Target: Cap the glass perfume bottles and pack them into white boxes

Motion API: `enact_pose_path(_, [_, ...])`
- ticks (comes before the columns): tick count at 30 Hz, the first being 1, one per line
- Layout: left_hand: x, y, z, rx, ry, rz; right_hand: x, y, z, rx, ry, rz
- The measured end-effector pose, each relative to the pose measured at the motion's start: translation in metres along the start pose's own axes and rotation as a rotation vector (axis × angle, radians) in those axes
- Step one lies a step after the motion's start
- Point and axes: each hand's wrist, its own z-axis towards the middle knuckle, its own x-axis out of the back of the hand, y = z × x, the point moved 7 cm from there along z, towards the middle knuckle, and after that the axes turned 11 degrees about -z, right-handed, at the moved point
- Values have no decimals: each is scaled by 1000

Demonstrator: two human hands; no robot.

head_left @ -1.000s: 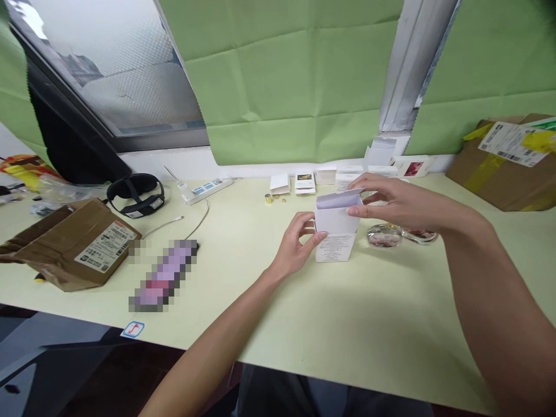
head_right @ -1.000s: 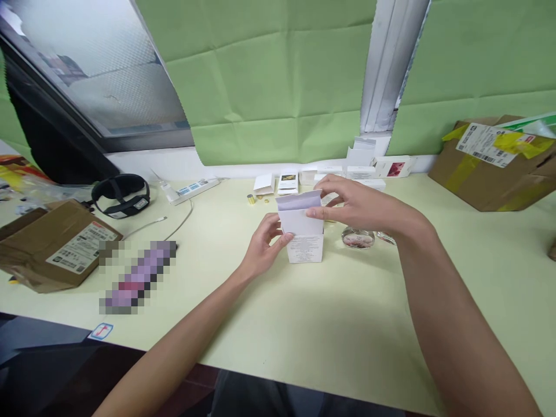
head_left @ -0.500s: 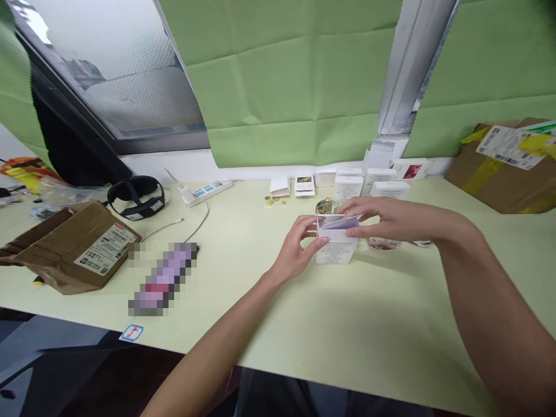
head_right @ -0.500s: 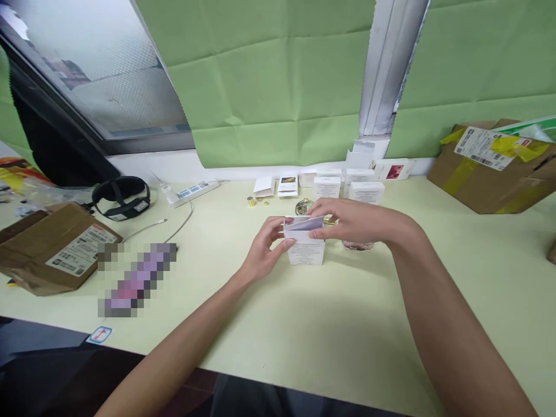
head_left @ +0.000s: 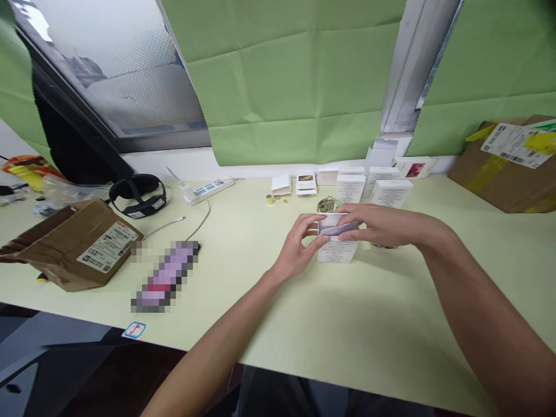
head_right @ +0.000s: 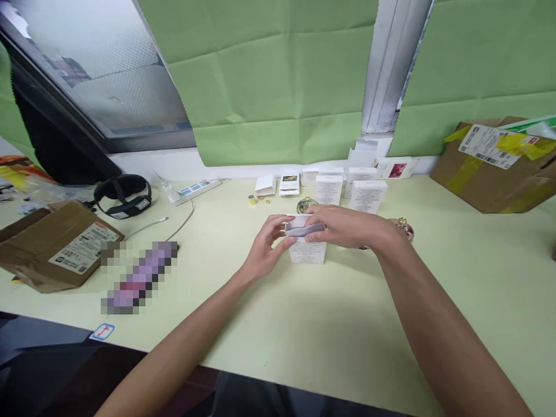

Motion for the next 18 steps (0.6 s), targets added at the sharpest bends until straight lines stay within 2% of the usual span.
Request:
enact_pose_path(5, [-2,0,-1,21,19,-23,-5,9,3,-120,-35,39])
enact_pose_path(9, [-8,-9,-3,114,6,-149,-7,21,2,-262,-41,54])
enact_pose_path(12, [-11,-12,-5,159,4,-225,-3,17,2,-199,-6,56])
enact_pose_path(15, [-12,-10,-6,137,5,-184,7,9,3,-84,130,30])
enact_pose_path(18, [-12,-6,-6,81,-5,-118,13,5,7,-29,247,-16])
